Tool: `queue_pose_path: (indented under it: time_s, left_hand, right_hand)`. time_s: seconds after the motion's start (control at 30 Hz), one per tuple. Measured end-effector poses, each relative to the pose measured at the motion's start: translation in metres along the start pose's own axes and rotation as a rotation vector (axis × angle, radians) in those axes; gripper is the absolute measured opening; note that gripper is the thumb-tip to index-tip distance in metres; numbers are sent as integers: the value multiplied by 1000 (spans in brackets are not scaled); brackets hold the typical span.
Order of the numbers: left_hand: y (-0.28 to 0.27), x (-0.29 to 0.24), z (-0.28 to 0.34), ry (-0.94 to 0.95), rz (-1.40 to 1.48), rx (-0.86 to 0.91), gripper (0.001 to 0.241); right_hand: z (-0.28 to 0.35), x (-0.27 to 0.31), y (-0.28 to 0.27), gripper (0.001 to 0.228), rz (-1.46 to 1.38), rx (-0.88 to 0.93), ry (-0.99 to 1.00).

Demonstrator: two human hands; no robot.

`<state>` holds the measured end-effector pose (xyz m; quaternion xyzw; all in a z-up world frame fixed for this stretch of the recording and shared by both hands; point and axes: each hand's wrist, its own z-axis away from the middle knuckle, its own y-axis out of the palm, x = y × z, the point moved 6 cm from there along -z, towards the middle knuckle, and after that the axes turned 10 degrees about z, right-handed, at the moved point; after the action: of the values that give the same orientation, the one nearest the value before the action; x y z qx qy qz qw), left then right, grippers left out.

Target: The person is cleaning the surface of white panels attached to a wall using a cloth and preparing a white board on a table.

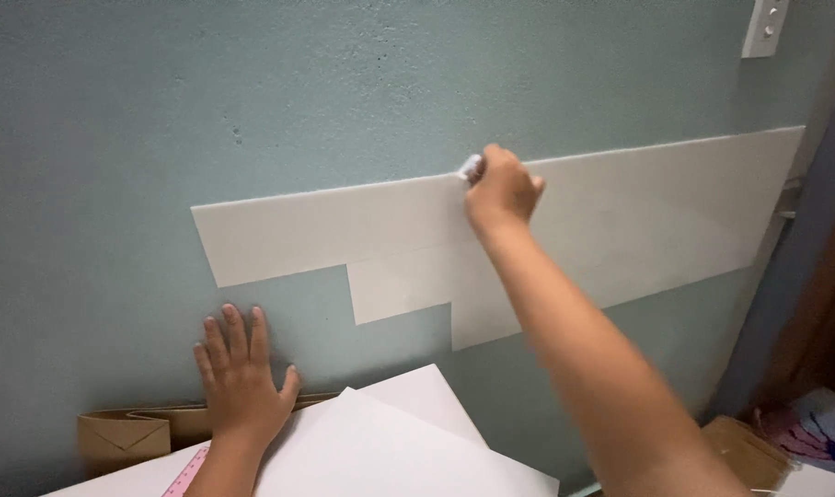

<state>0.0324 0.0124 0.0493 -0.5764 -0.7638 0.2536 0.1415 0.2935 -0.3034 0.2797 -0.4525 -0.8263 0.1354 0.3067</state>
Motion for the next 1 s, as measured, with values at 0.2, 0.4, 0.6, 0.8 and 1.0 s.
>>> queue_pose_path:
  time_s: [0.2,0.4,0.6,0.8,1.0]
  left_hand:
    - [0,2,0,-4,6,18,116]
    - [1,3,2,22,18,-25,118]
    - [0,3,1,14,12,-13,121]
    - [5,5,0,-19,23,43,121]
    - [1,3,2,22,-2,-16,118]
  right_hand:
    - [64,47,13,30,21,-306,-328]
    - [113,16,31,32,254,-545,-564]
    - [41,-35,26,28,253,-226,-178]
    - [24,7,18,19,160,-186,-97]
    - [93,47,20,40,224,-526,-437]
